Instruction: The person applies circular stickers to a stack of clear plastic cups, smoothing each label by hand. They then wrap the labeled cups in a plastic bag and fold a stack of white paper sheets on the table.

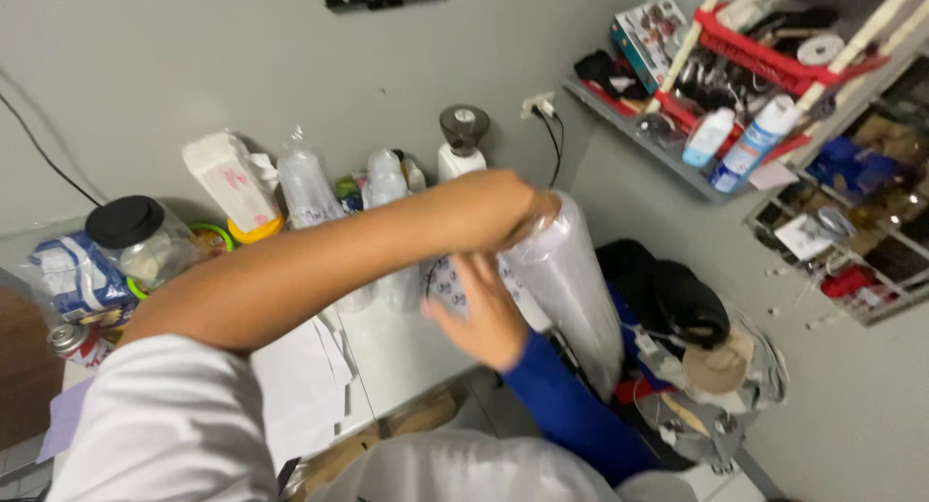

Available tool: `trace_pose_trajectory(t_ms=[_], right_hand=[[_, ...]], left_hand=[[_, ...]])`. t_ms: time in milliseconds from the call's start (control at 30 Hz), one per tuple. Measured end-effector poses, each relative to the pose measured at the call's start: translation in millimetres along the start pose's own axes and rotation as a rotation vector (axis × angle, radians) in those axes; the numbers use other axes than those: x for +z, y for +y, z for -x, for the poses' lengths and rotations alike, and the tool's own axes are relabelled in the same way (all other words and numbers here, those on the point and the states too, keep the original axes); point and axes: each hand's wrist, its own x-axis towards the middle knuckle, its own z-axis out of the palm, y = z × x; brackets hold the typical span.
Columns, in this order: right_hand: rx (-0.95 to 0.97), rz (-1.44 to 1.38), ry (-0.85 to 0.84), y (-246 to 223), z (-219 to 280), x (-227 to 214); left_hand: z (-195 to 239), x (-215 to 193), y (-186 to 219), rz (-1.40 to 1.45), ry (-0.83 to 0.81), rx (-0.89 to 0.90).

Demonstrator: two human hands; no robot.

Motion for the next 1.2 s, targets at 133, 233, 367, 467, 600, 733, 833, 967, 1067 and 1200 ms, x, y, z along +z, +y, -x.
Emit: trace_pose_trajectory(t_ms=[133,233,367,467,600,733,833,967,1067,1200], right_hand=[[-0.174,-0.604,-0.659,-19.1,43.2,-117.8],[0.003,-0.453,0.009,-20.6,31.8,-161.1],[-0.091,-0.813,-0.485,4.5,-51.7,-153.1],[-0.13,-0.852,-0.962,13.9,-77.8,-123.5],[0.119,-0.339,-0.922,34.8,-80.8,-119.6],[0.125,-0.259,-0.726,52.2,-73.6,-90.8],[0.296,-0.791,-0.519,59.8,-70.3,-58.5],[0.259,-0.785,-0.251,37.4,-63.7,-19.9],[0.096,-0.576,-0.076,1.1,-52.3,9.8],[0.076,-0.311,0.072,-13.9,-49.5,38.8]], left_hand=[[47.2,-27.2,21.2,-0.259,0.052,0.392],[69.4,-27.9,58.3,-0.223,0.157,0.648],[86.2,-21.2,88.8,-0.267,0.15,0.74],[92.5,-23.4,77.6,-0.298,0.127,0.688],[114.5,-20.9,63.9,-0.167,0.035,0.383],[134.8,-11.0,52.2,0.014,0.216,0.095],[144.2,10.7,51.9,0.341,0.446,-0.312],[151.1,31.1,50.4,0.474,0.606,-0.843],[158.6,34.6,45.3,0.409,0.656,-0.99],[164.9,40.7,43.1,0.329,0.679,-0.995]])
